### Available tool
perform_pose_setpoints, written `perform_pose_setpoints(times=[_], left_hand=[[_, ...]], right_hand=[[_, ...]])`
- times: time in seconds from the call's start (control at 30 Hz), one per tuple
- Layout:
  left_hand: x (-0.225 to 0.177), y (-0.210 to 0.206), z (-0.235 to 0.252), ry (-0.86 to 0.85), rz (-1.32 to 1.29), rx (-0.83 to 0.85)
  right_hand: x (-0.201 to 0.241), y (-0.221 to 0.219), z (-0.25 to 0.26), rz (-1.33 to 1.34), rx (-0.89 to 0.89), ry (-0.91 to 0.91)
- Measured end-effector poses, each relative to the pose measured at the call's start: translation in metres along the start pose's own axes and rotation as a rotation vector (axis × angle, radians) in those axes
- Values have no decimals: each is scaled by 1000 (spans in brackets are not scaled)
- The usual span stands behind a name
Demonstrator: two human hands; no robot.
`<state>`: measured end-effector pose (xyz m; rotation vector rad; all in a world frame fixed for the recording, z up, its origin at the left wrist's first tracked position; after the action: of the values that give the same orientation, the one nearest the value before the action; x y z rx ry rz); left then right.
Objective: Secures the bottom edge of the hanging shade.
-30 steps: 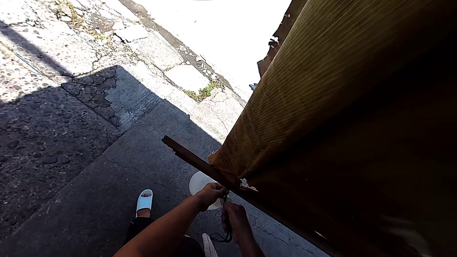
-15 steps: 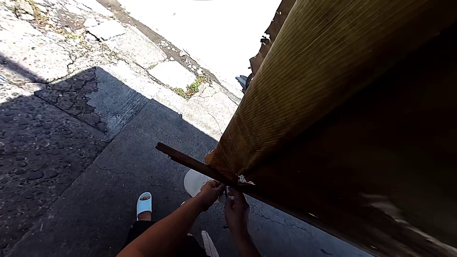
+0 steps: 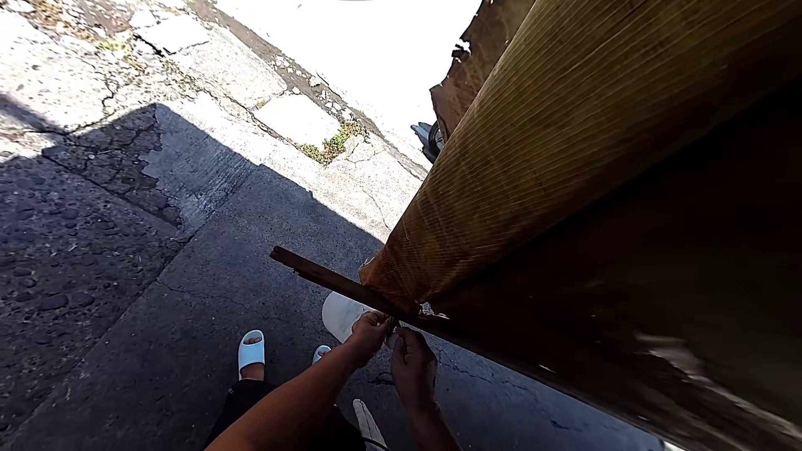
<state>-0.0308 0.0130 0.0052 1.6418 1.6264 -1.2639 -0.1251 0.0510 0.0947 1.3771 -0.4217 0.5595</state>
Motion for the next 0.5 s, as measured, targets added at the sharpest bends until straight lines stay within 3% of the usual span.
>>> perform_pose_setpoints(times=[0.17, 0.37, 0.5], left_hand=[[-1, 3, 0, 8, -26, 11], [-1, 4, 2, 4, -33, 18], [-4, 7, 3, 10, -35, 24]], right_hand=[[2, -5, 3, -15, -50, -92], [-3, -3, 5, -70, -65, -50], [-3, 2, 16, 62, 28, -250]])
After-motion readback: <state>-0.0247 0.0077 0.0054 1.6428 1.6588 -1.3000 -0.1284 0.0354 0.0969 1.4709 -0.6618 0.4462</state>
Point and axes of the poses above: each hand's wrist, its own z-axis towards the middle knuckle, its own y-axis out of the back of the hand, x = y × z, the point moved 2 cm from there along z, towards the middle knuckle, and after that the axes turned 13 degrees about z, right-handed, at the moved point
